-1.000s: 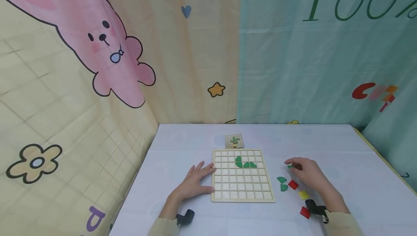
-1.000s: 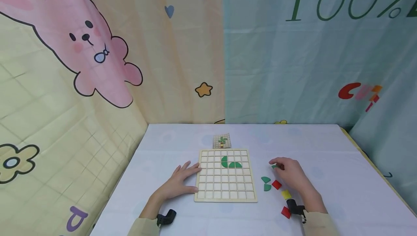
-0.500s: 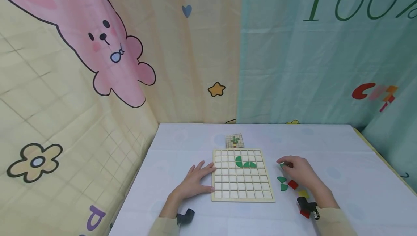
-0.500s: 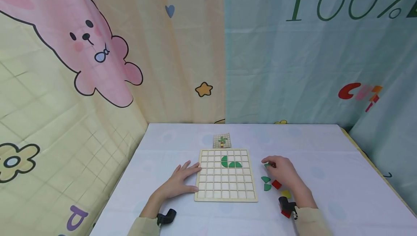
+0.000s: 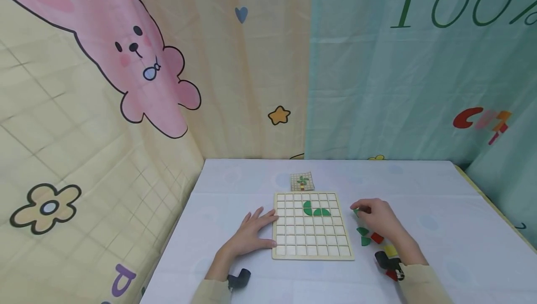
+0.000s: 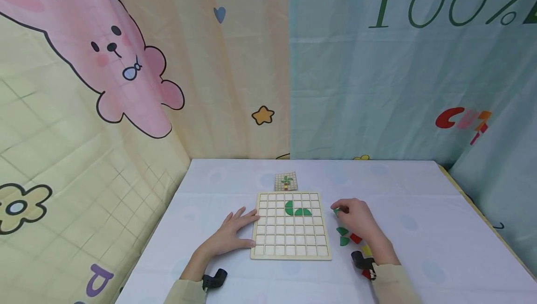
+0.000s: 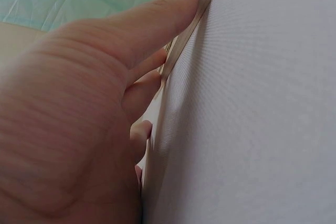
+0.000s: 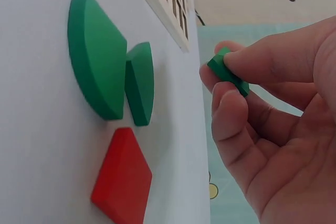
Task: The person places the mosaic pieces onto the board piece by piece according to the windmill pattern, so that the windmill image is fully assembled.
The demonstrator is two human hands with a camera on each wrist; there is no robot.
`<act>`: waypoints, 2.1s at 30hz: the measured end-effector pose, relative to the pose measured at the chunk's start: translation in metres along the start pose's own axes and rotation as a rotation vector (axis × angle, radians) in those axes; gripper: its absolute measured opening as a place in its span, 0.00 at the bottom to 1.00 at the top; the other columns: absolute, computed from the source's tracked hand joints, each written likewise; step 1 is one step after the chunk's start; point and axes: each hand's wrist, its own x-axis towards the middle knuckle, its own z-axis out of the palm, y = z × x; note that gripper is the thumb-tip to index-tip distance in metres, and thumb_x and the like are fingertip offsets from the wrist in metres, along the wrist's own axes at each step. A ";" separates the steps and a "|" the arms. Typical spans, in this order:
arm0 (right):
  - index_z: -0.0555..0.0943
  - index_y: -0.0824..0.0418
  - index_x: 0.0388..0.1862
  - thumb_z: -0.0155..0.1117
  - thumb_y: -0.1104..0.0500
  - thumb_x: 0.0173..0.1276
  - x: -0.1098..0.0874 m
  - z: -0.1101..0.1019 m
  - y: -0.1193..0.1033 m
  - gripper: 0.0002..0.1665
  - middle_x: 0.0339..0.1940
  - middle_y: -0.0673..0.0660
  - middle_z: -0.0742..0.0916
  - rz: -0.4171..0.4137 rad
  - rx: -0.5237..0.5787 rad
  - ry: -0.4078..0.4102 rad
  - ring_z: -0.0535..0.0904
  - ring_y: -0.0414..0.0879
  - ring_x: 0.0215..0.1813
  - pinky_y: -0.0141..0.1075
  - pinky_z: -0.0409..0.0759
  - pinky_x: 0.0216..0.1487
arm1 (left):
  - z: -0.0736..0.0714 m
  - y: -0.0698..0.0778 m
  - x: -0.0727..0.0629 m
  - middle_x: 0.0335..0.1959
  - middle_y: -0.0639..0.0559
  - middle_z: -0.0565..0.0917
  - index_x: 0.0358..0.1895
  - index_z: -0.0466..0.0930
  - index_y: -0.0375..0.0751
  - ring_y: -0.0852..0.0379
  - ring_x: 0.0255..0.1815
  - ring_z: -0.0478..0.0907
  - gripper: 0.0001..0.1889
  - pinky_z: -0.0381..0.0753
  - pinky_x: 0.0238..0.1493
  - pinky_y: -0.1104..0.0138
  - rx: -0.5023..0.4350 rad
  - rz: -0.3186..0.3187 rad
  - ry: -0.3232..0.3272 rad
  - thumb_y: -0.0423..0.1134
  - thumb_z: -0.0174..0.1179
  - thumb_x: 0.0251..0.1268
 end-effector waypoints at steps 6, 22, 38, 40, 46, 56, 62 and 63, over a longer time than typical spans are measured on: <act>0.86 0.59 0.53 0.58 0.68 0.69 0.003 0.004 -0.005 0.17 0.39 0.56 0.87 0.041 0.059 -0.015 0.78 0.48 0.35 0.39 0.81 0.35 | 0.000 0.000 0.001 0.78 0.60 0.61 0.73 0.70 0.57 0.45 0.82 0.42 0.43 0.34 0.77 0.42 0.000 0.002 0.000 0.67 0.68 0.53; 0.89 0.56 0.50 0.57 0.67 0.69 0.008 0.016 -0.016 0.18 0.52 0.57 0.87 -0.012 0.130 -0.006 0.80 0.50 0.46 0.41 0.79 0.41 | 0.001 0.000 0.000 0.78 0.61 0.61 0.73 0.70 0.58 0.46 0.82 0.41 0.42 0.34 0.78 0.43 0.016 -0.007 -0.004 0.66 0.68 0.55; 0.89 0.55 0.47 0.60 0.70 0.66 0.015 0.035 -0.031 0.18 0.50 0.54 0.87 -0.048 0.215 -0.049 0.77 0.47 0.39 0.40 0.77 0.38 | 0.000 -0.002 0.001 0.78 0.61 0.61 0.74 0.70 0.59 0.45 0.82 0.42 0.42 0.34 0.78 0.42 0.013 0.008 -0.005 0.66 0.68 0.55; 0.89 0.55 0.47 0.59 0.71 0.66 0.016 0.037 -0.033 0.19 0.49 0.53 0.87 -0.045 0.230 -0.052 0.76 0.48 0.38 0.40 0.77 0.37 | 0.000 -0.001 0.000 0.79 0.61 0.61 0.74 0.70 0.58 0.46 0.82 0.41 0.42 0.34 0.78 0.43 0.010 0.007 -0.008 0.66 0.68 0.55; 0.88 0.57 0.48 0.58 0.72 0.61 0.018 0.044 -0.035 0.20 0.33 0.56 0.85 -0.052 0.263 -0.062 0.75 0.50 0.31 0.39 0.75 0.29 | -0.002 0.003 0.000 0.79 0.60 0.61 0.74 0.70 0.57 0.45 0.82 0.41 0.42 0.34 0.78 0.43 0.011 -0.002 -0.012 0.66 0.68 0.55; 0.87 0.55 0.42 0.63 0.70 0.61 0.018 0.052 -0.041 0.15 0.30 0.54 0.85 -0.051 0.243 -0.041 0.76 0.48 0.30 0.39 0.76 0.31 | -0.002 0.003 -0.001 0.78 0.59 0.61 0.73 0.70 0.57 0.44 0.82 0.42 0.42 0.34 0.78 0.42 0.011 -0.001 -0.006 0.65 0.69 0.55; 0.86 0.57 0.42 0.63 0.71 0.66 0.019 0.056 -0.042 0.12 0.30 0.54 0.86 -0.025 0.276 -0.046 0.80 0.48 0.30 0.39 0.81 0.31 | -0.002 0.002 0.000 0.78 0.59 0.62 0.74 0.70 0.57 0.44 0.82 0.42 0.42 0.34 0.78 0.42 0.012 0.000 -0.005 0.66 0.68 0.55; 0.86 0.58 0.42 0.63 0.71 0.66 0.019 0.057 -0.043 0.12 0.30 0.54 0.86 -0.018 0.286 -0.048 0.81 0.48 0.30 0.38 0.82 0.31 | -0.002 0.002 0.000 0.78 0.59 0.61 0.74 0.70 0.57 0.44 0.82 0.42 0.42 0.34 0.78 0.42 0.013 0.000 -0.005 0.66 0.68 0.55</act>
